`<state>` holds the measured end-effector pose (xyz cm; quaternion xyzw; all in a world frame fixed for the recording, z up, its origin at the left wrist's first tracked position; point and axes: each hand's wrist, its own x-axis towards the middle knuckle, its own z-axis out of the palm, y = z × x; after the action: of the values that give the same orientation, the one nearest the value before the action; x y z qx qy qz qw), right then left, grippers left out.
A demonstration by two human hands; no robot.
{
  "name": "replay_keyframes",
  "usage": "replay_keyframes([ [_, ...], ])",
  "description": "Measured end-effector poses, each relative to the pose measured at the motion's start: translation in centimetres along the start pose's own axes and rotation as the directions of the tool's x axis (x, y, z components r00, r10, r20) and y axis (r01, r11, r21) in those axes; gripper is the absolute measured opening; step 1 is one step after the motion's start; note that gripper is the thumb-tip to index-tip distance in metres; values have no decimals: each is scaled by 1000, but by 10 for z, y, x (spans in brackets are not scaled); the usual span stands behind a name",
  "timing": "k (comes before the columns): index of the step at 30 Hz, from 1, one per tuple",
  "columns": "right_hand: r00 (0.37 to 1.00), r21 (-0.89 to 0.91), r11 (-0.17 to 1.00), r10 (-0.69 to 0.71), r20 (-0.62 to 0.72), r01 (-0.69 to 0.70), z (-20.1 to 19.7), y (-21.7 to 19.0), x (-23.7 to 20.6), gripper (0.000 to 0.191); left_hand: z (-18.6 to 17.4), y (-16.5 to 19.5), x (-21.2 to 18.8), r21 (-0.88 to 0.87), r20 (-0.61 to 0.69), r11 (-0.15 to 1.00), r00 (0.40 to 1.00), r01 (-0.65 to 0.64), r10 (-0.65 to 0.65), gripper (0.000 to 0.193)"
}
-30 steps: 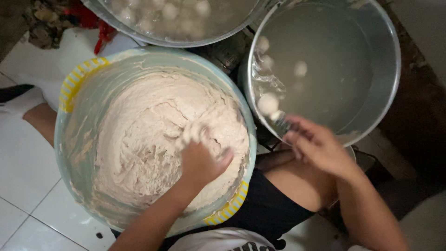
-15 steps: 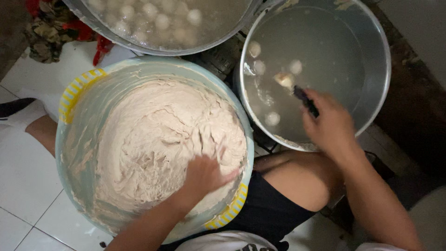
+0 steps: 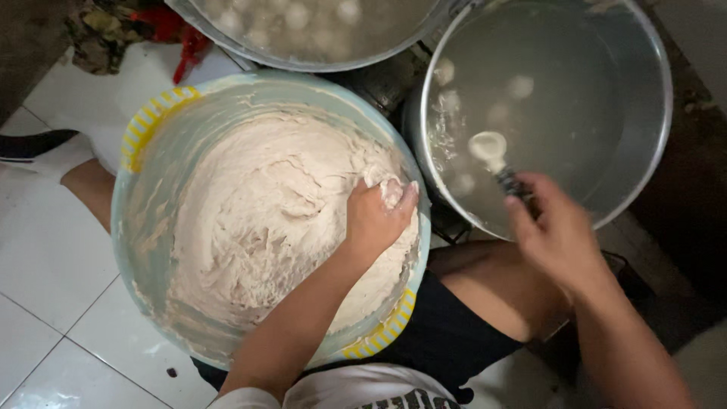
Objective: The person sits on the floor beside a large basin of dough and a pan of water. They pinch off portions of dough by hand, roll each portion into a ball using a hand scoop, and drop the finished balls into pans of water, repeating the cycle continuously.
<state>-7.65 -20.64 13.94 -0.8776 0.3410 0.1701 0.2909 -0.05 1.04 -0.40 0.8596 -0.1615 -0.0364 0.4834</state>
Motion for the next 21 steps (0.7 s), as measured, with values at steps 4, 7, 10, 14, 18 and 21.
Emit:
replay_keyframes([
  [4,943,283,949,-215,255,140,8,-10,-17,33,0,-4,-5,-165,13,985,998,-54,56,26],
  [7,918,232,942,-300,257,243,14,-19,-26,38,2,-5,-6,-210,-3,974,996,-83,85,32],
  [10,919,103,933,-358,163,345,20,-27,-32,45,7,0,-7,-189,-27,978,996,-86,82,28],
  [14,830,233,837,-535,160,495,28,-28,-33,41,11,10,-5,-90,72,994,996,67,-61,14],
  [18,871,374,916,-296,391,143,23,-16,-26,42,0,17,1,56,47,998,999,20,-23,24],
  [21,898,257,919,-362,252,298,14,-7,-20,44,-4,21,6,183,-41,983,999,10,-2,36],
])
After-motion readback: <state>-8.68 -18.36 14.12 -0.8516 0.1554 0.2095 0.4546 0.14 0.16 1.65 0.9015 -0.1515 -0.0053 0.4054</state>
